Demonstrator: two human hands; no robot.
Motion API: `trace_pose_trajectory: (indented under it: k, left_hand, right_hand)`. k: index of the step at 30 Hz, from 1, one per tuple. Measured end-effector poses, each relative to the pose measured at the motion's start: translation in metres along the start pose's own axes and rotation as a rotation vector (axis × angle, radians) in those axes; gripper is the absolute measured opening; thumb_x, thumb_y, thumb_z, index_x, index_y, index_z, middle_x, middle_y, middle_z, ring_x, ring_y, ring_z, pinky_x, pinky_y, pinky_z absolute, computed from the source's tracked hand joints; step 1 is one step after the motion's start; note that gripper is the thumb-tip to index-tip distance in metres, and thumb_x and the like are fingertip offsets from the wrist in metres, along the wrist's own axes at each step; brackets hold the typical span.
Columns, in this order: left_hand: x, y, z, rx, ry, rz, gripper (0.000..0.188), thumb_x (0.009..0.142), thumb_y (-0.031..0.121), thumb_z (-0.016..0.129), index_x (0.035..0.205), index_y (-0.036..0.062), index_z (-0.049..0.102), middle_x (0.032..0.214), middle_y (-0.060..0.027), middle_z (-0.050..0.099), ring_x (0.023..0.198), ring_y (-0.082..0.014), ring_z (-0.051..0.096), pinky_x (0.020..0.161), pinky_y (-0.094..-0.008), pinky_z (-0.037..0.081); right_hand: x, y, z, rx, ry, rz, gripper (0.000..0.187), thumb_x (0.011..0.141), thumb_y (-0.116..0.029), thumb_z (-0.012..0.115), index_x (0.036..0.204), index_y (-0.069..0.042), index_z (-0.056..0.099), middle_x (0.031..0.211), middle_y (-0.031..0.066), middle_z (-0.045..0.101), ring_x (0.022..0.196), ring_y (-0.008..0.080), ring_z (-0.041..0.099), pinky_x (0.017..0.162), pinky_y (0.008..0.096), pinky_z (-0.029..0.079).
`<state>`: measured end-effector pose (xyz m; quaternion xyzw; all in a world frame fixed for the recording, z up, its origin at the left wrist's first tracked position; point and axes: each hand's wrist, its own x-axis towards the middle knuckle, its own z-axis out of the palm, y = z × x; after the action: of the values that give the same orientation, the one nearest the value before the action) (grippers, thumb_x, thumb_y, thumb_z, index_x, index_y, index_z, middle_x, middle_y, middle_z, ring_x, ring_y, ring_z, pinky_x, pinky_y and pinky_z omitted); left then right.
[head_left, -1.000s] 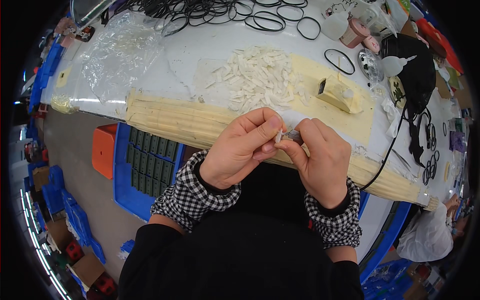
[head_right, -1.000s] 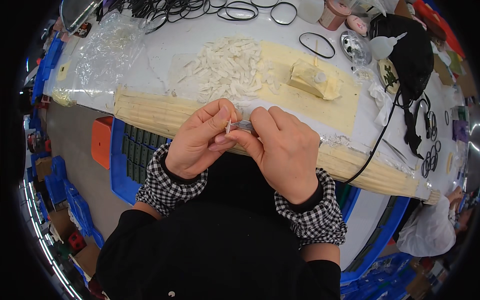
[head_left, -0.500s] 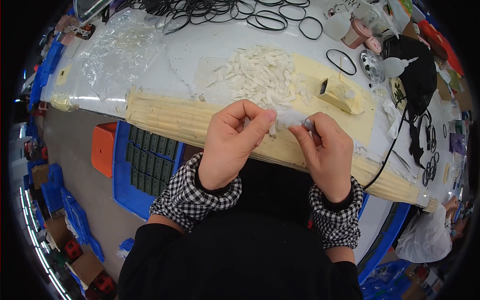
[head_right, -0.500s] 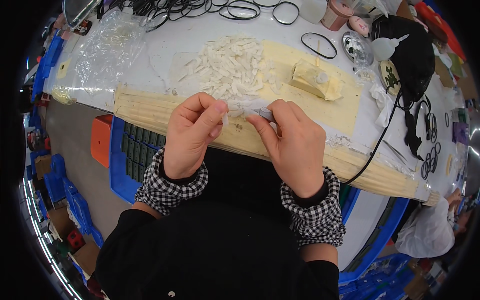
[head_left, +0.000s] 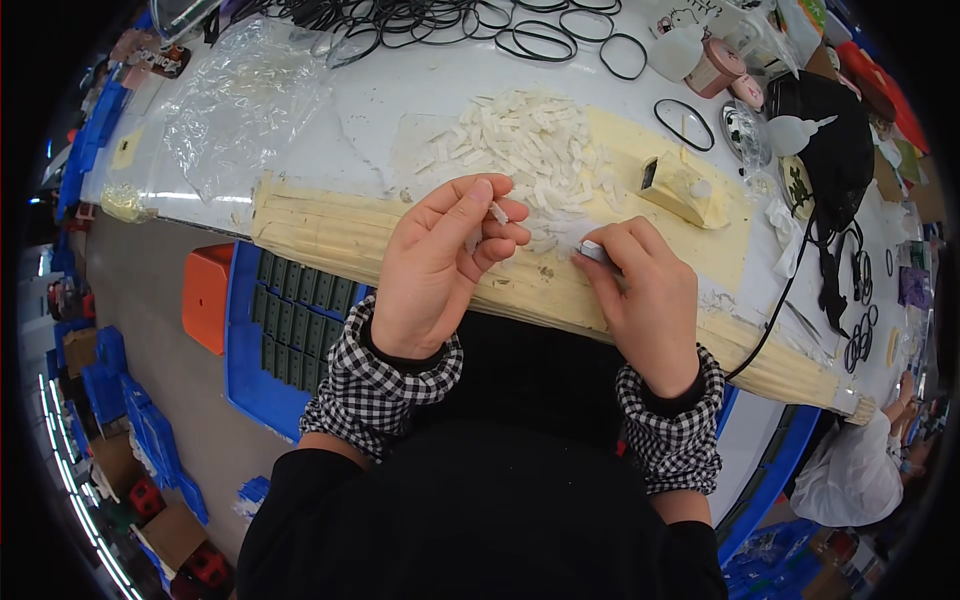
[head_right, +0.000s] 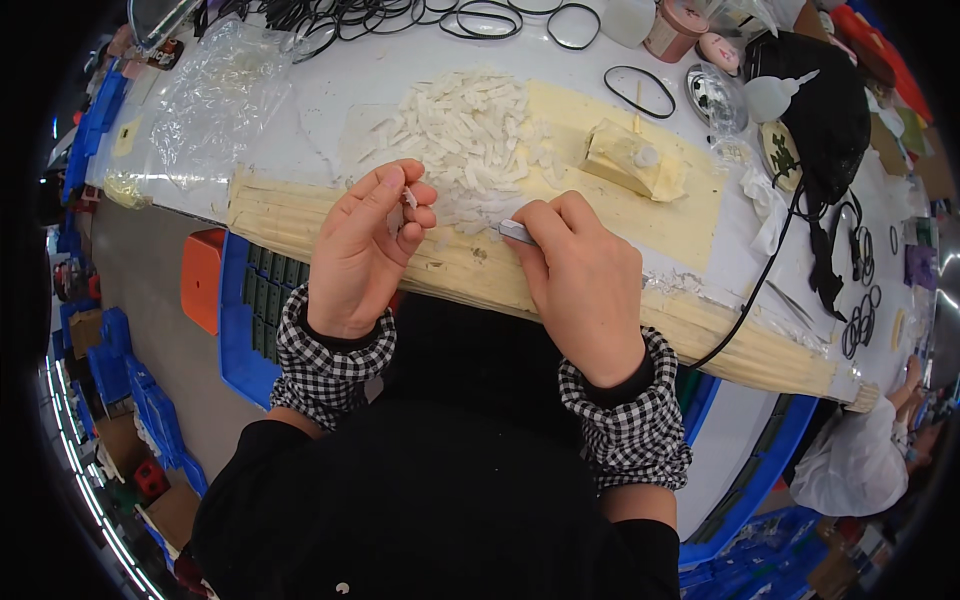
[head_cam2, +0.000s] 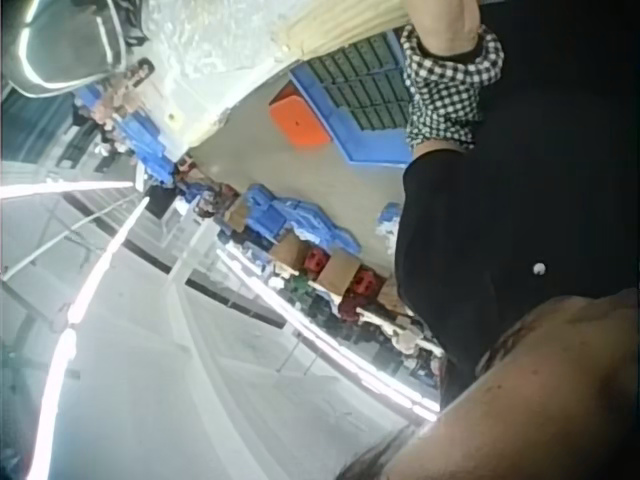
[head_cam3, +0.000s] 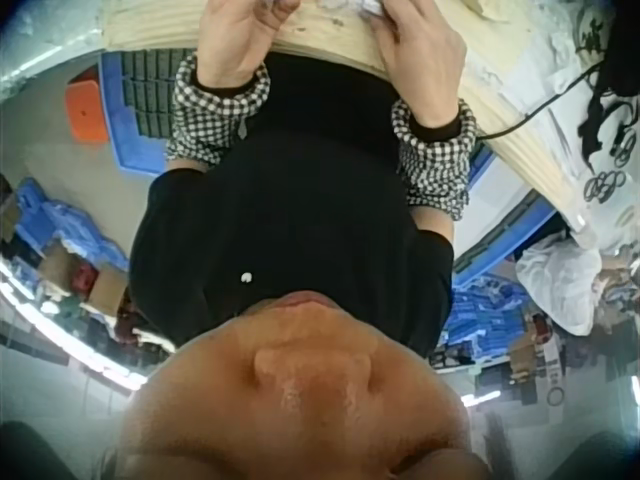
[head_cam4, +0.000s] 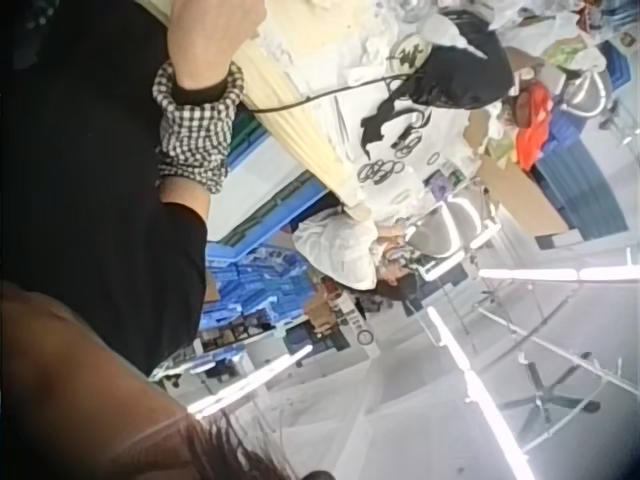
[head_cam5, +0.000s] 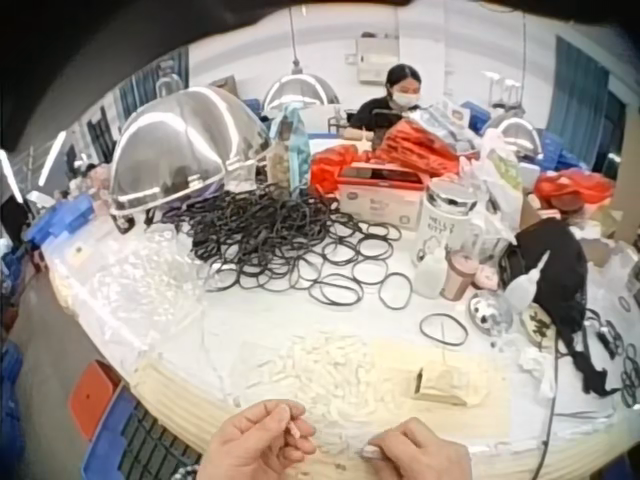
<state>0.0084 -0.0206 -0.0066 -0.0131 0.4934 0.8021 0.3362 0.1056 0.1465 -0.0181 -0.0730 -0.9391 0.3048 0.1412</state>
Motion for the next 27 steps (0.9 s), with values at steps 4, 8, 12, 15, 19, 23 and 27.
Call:
trace_pose_trajectory:
  k: [4,8,12,15,19,23,27]
  left_hand:
    - [0.000,-0.001,-0.002,-0.045,-0.073,0.002,0.027,0.098,0.020,0.048,0.113,-0.0009,0.056,0.093,-0.0050,0.061,0.077,-0.0087,0.055,0.066,-0.0202,0.045]
    - [-0.001,-0.005,0.005,0.067,-0.160,-0.042,0.026,0.098,0.018,0.049,0.113,-0.0014,0.056,0.093,-0.0044,0.061,0.075,-0.0071,0.052,0.065,-0.0203,0.042]
    - [-0.006,-0.010,0.013,0.092,-0.231,-0.130,0.022,0.097,0.018,0.051,0.109,0.0006,0.058,0.092,-0.0027,0.062,0.073,-0.0048,0.050,0.061,-0.0185,0.039]
    - [-0.006,-0.012,0.014,0.039,-0.326,-0.158,0.020,0.097,0.019,0.052,0.103,0.0017,0.060,0.087,-0.0008,0.062,0.070,-0.0037,0.048,0.058,-0.0180,0.038]
    - [-0.005,-0.015,0.012,0.026,-0.312,-0.156,0.016,0.094,0.016,0.058,0.097,0.0003,0.062,0.078,0.0002,0.059,0.064,-0.0028,0.049,0.053,-0.0158,0.038]
    - [-0.006,-0.011,0.014,0.036,-0.246,-0.134,0.016,0.094,0.016,0.058,0.095,0.0008,0.061,0.077,0.0003,0.058,0.062,-0.0027,0.046,0.052,-0.0159,0.035]
    - [-0.007,-0.012,0.018,0.061,-0.233,-0.068,0.017,0.095,0.019,0.056,0.094,0.0021,0.059,0.075,0.0012,0.056,0.061,-0.0029,0.042,0.052,-0.0166,0.032]
  right_hand:
    - [0.002,-0.003,-0.002,-0.083,-0.007,0.007,0.015,0.079,-0.011,0.068,0.086,-0.005,0.056,0.080,0.0069,0.057,0.065,0.0271,0.059,0.055,0.0339,0.046]
    - [0.002,-0.002,-0.004,0.168,0.061,0.049,0.014,0.079,-0.004,0.068,0.087,-0.003,0.057,0.080,0.0083,0.059,0.065,0.0244,0.061,0.056,0.0308,0.048]
    - [0.004,-0.018,-0.019,0.424,0.112,0.087,0.013,0.078,0.001,0.069,0.087,0.001,0.060,0.078,0.0077,0.062,0.066,0.0127,0.062,0.056,0.0249,0.049]
    - [0.001,-0.024,-0.021,0.466,0.132,0.035,0.014,0.075,0.003,0.071,0.086,0.001,0.061,0.078,0.0069,0.063,0.066,0.0116,0.062,0.057,0.0228,0.050]
    - [-0.001,-0.023,-0.019,0.459,0.148,-0.052,0.017,0.072,0.005,0.073,0.085,0.001,0.062,0.078,0.0074,0.064,0.064,0.0135,0.063,0.055,0.0228,0.051]
    - [0.001,-0.020,-0.016,0.315,0.229,-0.212,0.017,0.071,0.005,0.072,0.084,0.000,0.063,0.077,0.0086,0.064,0.061,0.0181,0.063,0.053,0.0251,0.049]
    - [-0.001,-0.018,-0.011,0.254,0.307,-0.257,0.015,0.071,0.004,0.072,0.082,-0.001,0.064,0.075,0.0086,0.063,0.060,0.0184,0.062,0.051,0.0264,0.048]
